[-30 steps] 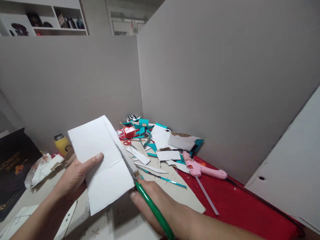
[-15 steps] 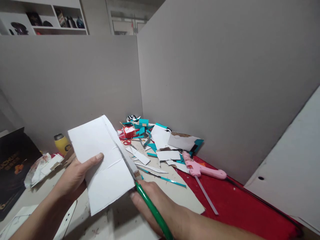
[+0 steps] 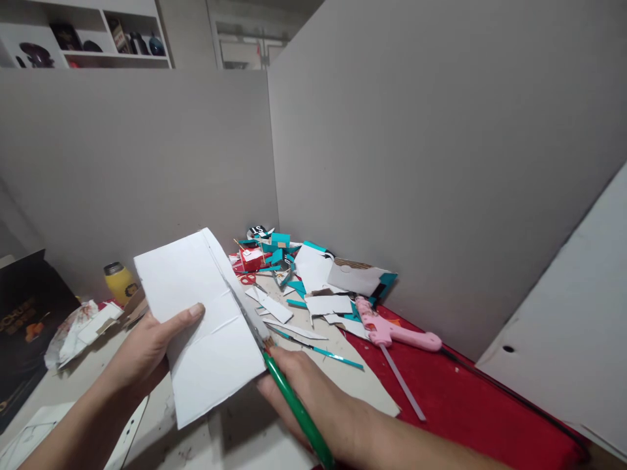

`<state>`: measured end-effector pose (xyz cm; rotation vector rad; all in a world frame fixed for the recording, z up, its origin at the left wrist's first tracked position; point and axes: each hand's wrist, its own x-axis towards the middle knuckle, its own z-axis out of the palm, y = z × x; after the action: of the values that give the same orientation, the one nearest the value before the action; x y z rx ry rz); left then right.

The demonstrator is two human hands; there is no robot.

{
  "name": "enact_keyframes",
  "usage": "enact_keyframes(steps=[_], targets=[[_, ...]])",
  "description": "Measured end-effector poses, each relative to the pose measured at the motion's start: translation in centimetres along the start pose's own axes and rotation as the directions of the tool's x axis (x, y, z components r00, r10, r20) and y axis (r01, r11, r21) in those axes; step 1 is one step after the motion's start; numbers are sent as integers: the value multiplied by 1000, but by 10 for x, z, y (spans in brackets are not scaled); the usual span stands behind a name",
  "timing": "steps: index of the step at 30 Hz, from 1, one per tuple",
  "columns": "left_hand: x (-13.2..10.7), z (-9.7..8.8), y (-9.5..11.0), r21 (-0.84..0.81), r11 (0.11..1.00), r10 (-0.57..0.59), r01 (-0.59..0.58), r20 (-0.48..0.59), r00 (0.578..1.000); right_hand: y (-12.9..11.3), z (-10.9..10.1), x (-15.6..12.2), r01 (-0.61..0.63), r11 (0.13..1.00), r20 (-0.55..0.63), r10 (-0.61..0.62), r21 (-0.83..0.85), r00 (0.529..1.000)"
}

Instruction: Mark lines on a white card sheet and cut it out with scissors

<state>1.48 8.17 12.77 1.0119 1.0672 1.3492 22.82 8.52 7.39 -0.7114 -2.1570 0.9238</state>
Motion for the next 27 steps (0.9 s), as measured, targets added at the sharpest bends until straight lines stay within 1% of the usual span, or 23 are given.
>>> enact_keyframes(steps=[2, 6, 8, 11, 13, 16, 19, 22, 24, 27], targets=[[0, 0, 0, -6, 1000, -6, 6, -4, 1000, 2, 1, -1, 10, 1000, -3, -10, -8, 1000], [-1, -2, -1, 1, 1000, -17, 17, 26, 1000, 4, 4, -4, 40, 999, -9, -40, -20, 999], [-1, -2, -2, 0, 1000, -26, 26, 35, 999, 3, 4, -4, 50, 998, -4, -50, -35, 999], [-1, 0, -1, -6, 999, -38, 38, 42, 998, -1, 4, -2, 98, 992, 26, -97, -74, 995], [-2, 2, 0, -12, 999, -38, 38, 36, 999, -3, 4, -1, 122, 990, 26, -121, -65, 992], [-2, 4, 0, -18, 999, -33, 34, 29, 999, -2, 4, 0, 101, 995, -5, -101, -15, 995], [-2, 3, 0, -15, 999, -33, 34, 33, 999, 0, 5, -1, 86, 996, -2, -86, -5, 996], [-1, -1, 2, 11, 999, -30, 30, 61, 998, -1, 4, -1, 76, 997, 4, -76, -22, 997], [0, -6, 5, 22, 1000, -8, 6, 89, 996, -3, 3, 0, 53, 999, 2, -53, -10, 999], [2, -11, 11, 9, 1000, 21, -22, 66, 998, -7, 3, 2, 13, 1000, 24, -13, 20, 1000]])
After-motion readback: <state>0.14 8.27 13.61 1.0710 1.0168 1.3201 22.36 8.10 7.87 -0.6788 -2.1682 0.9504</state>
